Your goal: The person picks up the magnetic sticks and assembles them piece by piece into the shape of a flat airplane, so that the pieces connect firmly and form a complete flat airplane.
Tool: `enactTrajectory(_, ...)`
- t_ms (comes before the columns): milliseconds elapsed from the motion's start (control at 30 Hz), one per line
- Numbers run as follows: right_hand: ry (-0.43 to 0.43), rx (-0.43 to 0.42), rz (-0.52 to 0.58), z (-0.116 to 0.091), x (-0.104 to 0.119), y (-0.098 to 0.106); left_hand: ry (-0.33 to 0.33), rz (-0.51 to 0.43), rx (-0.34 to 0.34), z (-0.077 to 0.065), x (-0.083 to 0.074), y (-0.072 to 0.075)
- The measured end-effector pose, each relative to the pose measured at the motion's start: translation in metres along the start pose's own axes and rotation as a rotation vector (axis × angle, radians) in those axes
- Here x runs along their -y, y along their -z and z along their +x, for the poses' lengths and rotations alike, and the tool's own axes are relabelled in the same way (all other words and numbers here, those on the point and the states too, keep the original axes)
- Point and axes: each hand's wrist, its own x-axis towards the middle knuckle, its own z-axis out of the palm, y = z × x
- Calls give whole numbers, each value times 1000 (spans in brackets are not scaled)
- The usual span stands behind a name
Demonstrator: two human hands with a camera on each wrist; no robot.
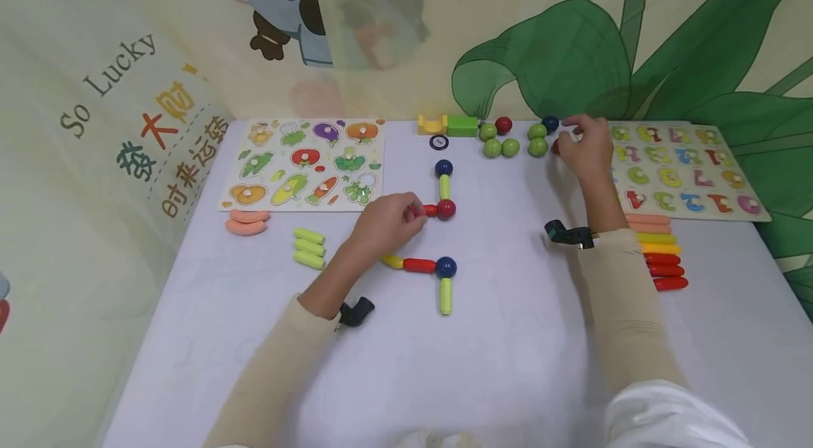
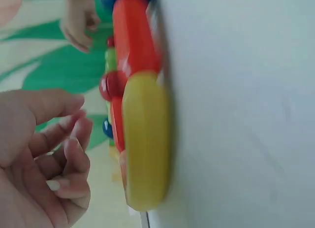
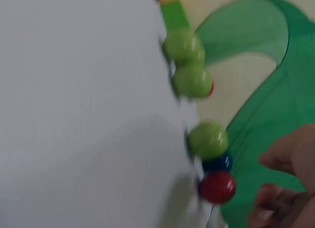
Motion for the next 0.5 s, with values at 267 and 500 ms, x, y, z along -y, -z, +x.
enactTrajectory(267,-44,248,-91,7,-29,8,-271,-24,191,-56,-6,-22)
enactTrajectory(500,-116,354,-83,0,-24,14,-378,-34,266,-61,-10,-36)
